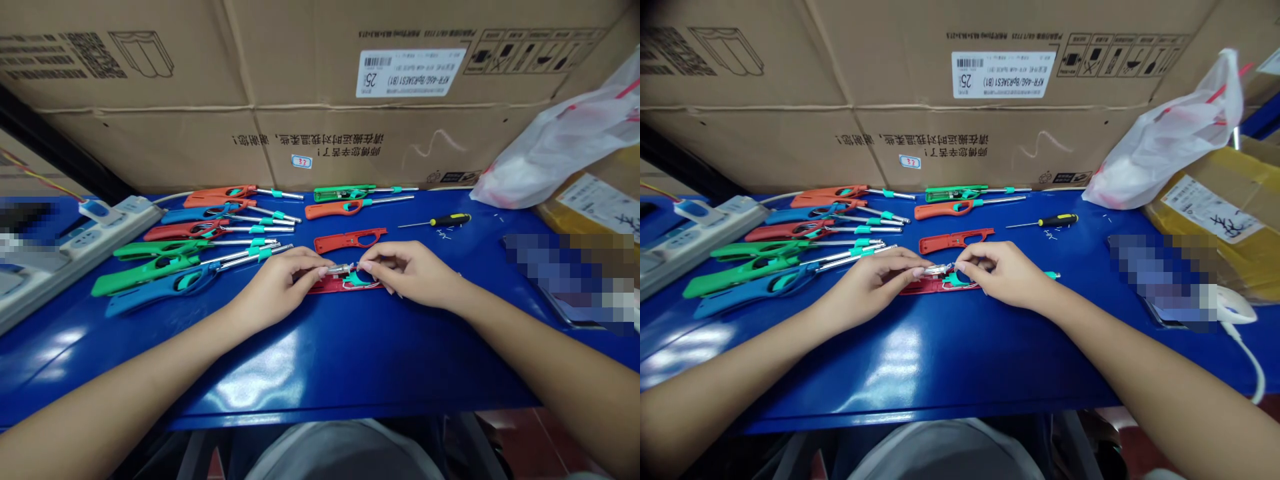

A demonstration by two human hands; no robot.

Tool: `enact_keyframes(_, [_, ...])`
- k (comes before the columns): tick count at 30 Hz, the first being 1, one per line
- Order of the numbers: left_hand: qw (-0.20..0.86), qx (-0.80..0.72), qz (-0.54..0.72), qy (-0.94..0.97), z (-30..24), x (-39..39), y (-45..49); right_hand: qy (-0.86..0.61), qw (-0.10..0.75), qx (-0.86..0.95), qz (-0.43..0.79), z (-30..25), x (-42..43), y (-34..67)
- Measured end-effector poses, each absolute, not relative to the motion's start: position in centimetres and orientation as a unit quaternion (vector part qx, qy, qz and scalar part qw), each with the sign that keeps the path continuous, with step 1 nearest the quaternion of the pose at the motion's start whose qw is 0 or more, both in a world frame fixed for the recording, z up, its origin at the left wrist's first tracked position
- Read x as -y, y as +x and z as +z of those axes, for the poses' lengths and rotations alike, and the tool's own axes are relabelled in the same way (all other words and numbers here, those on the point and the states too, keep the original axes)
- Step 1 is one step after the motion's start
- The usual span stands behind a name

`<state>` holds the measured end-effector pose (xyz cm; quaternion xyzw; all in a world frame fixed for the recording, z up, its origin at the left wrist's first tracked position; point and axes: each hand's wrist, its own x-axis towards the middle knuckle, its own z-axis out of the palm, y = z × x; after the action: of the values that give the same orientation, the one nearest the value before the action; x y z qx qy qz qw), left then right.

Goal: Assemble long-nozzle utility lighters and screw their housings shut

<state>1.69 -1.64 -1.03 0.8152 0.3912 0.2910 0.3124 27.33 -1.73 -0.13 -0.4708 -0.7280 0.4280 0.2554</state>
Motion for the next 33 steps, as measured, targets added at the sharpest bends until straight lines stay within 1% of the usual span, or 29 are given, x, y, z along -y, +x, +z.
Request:
enact_keyframes(4, [0.345, -0.395, 0.296, 0.798, -1.13, 1.79, 1.93, -0.462, 0.253, 0.745, 0.409, -0.41, 1.68, 27.43])
enact_keyframes(11, [0.368, -0.412, 0.300, 0.778, -1.08, 1.77, 1.97, -0.450, 0.229, 0.772, 0.385, -0.36, 1.70, 27.45])
enact_keyframes(33, [0.370, -0.407, 0.285, 0.785, -1.11, 1.95, 2.07, -0.442, 0.231, 0.785, 0.369, -0.57, 1.79, 27.20])
